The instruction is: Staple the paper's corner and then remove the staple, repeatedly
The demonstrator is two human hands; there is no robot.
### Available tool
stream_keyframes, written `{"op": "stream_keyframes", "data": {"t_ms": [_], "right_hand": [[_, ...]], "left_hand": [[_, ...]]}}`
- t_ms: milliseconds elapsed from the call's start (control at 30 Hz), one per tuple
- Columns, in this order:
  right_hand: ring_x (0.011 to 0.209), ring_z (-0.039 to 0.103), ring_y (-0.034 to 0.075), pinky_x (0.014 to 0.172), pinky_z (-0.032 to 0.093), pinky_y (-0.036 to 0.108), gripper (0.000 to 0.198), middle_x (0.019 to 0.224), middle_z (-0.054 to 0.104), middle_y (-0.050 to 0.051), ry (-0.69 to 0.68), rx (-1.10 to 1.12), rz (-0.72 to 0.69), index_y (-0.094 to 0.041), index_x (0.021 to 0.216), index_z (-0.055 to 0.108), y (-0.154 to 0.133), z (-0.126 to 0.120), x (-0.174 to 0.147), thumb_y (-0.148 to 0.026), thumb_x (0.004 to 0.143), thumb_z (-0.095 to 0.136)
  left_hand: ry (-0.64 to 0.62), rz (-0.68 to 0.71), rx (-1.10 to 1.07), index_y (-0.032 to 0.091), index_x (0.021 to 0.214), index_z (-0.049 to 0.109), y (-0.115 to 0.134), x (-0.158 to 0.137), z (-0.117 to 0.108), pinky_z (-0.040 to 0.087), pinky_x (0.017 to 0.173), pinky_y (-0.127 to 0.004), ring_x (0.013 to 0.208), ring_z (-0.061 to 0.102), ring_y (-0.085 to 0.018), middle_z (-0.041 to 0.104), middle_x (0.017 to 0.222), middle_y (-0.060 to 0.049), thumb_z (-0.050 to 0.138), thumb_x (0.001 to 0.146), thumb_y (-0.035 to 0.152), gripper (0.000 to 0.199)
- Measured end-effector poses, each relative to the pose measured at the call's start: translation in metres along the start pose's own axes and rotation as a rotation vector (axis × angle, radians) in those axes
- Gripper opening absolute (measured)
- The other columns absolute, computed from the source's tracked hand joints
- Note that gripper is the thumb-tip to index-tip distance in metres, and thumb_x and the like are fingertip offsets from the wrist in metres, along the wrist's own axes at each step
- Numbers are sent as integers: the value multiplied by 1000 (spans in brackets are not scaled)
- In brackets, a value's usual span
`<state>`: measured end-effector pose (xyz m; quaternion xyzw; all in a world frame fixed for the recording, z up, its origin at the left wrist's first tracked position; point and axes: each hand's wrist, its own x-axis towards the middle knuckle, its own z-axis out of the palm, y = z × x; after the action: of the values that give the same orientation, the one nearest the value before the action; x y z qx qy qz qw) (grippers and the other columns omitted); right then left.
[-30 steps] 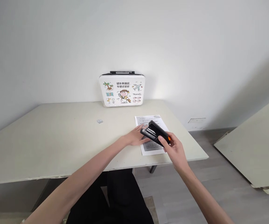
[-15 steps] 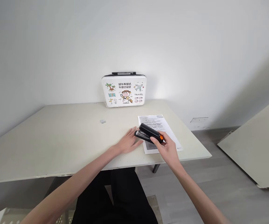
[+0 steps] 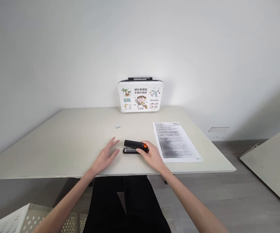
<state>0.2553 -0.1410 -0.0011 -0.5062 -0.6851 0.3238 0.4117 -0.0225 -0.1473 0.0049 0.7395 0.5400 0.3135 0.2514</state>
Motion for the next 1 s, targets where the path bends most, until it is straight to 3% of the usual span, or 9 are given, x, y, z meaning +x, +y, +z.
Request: {"op": "stream_keyframes", "data": {"t_ms": [133,200,400,567,633,733,800,900,1000], "right_hand": [[81,64,23,71,50,35,41,105,73,6,-49,17,-35,-24,116,66,-4,18,4,-58,94,60],[79,64,23,71,51,35,41,105,74,6,-49,8,-40,-24,116,67,-4,19,5,-58,93,60],[74,63,20,71,51,34,48,106,73,5,-121,28,-25,-25,125,64,-4,8,2,-62,98,50],[72,63,22,78,51,37,53,89,70,3,-62,32,37,-26,125,63,-3,7,0,-60,105,27],[75,65,23,78,52,38,51,97,71,4,-52,37,36,-27,124,62,-1,9,1,-59,105,27],[80,66,24,79,52,40,48,107,71,5,-60,40,20,-28,126,59,0,11,2,-58,105,27],[80,66,25,80,52,40,48,99,70,5,-70,27,17,-28,127,58,0,11,2,-57,105,26],[79,65,25,81,51,41,49,89,67,4,-83,5,1,-27,126,57,0,11,0,-57,106,24],[79,64,25,82,51,41,48,85,64,3,-84,-12,-32,-27,126,57,1,12,-2,-55,107,22]], "left_hand": [[71,3,-48,28,149,41,5,0,-2,48,112,-44,141,53,-25,59,150,-7,49,103,46,50],[66,14,-66,27,145,46,6,1,-2,46,115,-44,142,52,-25,60,149,-7,50,102,46,46],[51,17,-74,28,141,52,5,0,-1,53,107,-43,139,56,-26,63,145,-6,52,101,46,44],[65,2,-94,28,140,53,7,0,-2,62,81,-38,137,57,-30,64,144,-7,51,101,48,44],[75,-7,-128,27,138,54,7,0,-4,61,87,-40,137,57,-29,65,143,-7,53,101,48,43],[122,-53,-267,27,134,56,4,0,-6,52,108,-46,137,57,-27,68,138,-7,55,100,51,41],[211,-105,-408,25,130,58,0,1,-7,44,117,-48,135,59,-26,70,136,-8,54,101,53,41],[356,-158,-629,20,124,60,-4,3,-7,44,117,-49,132,62,-27,71,132,-14,52,102,56,43],[417,-173,-819,15,117,62,-5,4,-7,47,115,-50,127,65,-29,73,125,-17,54,101,55,44]]}}
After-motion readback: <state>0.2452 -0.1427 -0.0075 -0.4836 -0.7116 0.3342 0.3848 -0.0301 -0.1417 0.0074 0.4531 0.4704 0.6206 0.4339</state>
